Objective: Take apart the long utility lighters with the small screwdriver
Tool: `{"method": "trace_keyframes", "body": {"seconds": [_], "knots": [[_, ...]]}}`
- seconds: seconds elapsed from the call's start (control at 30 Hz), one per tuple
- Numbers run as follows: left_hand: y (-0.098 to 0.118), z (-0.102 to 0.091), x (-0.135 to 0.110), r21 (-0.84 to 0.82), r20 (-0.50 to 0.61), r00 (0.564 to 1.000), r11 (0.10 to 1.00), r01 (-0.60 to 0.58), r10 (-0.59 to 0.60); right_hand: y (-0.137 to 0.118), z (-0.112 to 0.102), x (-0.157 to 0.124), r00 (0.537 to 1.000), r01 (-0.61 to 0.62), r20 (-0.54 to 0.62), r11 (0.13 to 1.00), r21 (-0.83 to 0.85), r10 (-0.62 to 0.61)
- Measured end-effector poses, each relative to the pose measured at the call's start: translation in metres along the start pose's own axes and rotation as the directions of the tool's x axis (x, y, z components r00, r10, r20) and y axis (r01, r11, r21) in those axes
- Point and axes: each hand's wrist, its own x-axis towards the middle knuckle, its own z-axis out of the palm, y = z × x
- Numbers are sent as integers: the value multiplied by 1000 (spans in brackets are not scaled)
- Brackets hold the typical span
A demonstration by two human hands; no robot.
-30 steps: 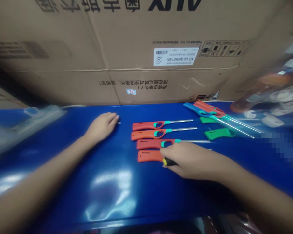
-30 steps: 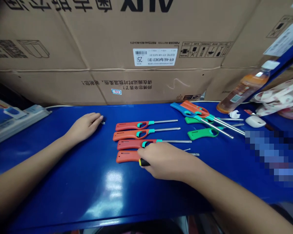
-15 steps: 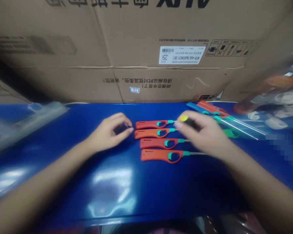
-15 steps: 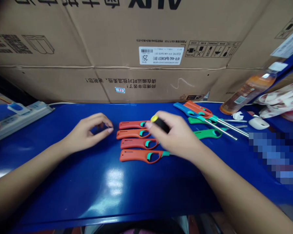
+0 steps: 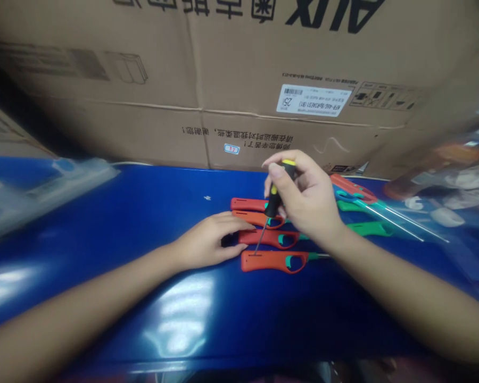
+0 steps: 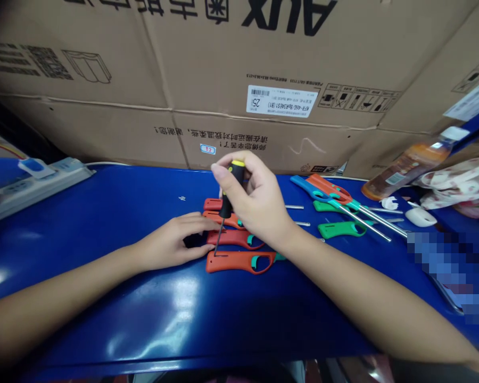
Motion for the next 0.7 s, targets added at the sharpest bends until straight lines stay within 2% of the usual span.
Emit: {"method": "trace_keyframes", "body": {"seconds": [0.17, 0.33, 0.5, 0.6, 0.7], "knots": [[-2, 1, -2, -24, 10, 999, 999, 49, -49, 4, 21, 4, 976, 217, 22, 961, -169, -217], [-5, 1, -2, -49, 36, 997, 997, 64, -63, 16, 29, -1, 968, 252, 58, 944, -215, -245], [-8, 2, -2, -55, 22, 998, 996, 65, -64, 21, 25, -1, 967, 254, 74, 928, -272, -243], [-9, 3, -2, -57, -2, 999, 997, 48, -49, 12, 20, 1, 941, 338, 161, 847, -411, -298], [-9, 5, -2, -73, -17, 1000, 997, 20, -22, -6, 19, 1, 932, 360, 262, 709, -606, -249]]}}
